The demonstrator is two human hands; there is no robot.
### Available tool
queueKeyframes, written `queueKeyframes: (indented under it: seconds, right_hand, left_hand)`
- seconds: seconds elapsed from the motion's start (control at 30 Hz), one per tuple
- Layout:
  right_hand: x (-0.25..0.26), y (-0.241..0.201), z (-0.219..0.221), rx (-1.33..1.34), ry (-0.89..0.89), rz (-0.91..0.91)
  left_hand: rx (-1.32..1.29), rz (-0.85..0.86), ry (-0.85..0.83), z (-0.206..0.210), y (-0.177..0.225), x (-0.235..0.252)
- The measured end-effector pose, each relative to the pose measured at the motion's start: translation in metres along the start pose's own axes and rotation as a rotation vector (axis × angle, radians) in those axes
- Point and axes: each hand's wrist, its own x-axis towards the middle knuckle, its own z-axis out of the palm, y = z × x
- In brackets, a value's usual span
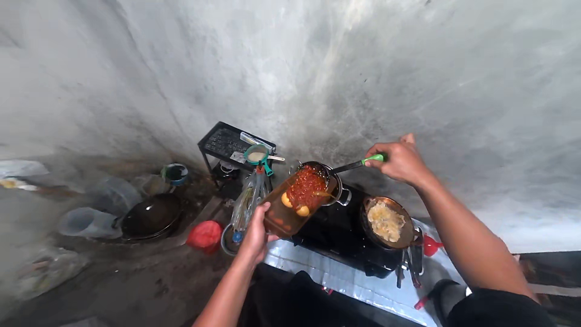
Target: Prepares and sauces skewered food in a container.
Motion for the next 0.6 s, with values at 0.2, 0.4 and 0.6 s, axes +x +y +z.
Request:
queueKeyframes:
  seconds: [0.2, 0.4, 0.6]
  right_hand:
    - [-0.013, 0.003, 0.03, -0.063, 0.291, -0.073]
    - [-0.043, -0.008, 0.06, -0.144, 0.571, -0.064]
    - [-0.062, -0.015, 0.094, -0.088, 0.672, 0.011]
  left_hand:
    - [-0.037, -0.023, 0.048, -0.001, 0.0, 0.001]
    - [-0.065, -0.006, 0.043, -0.004, 0.001, 0.002]
    - [-0.067, 0.006, 0.046, -0.002, 0.007, 0.0]
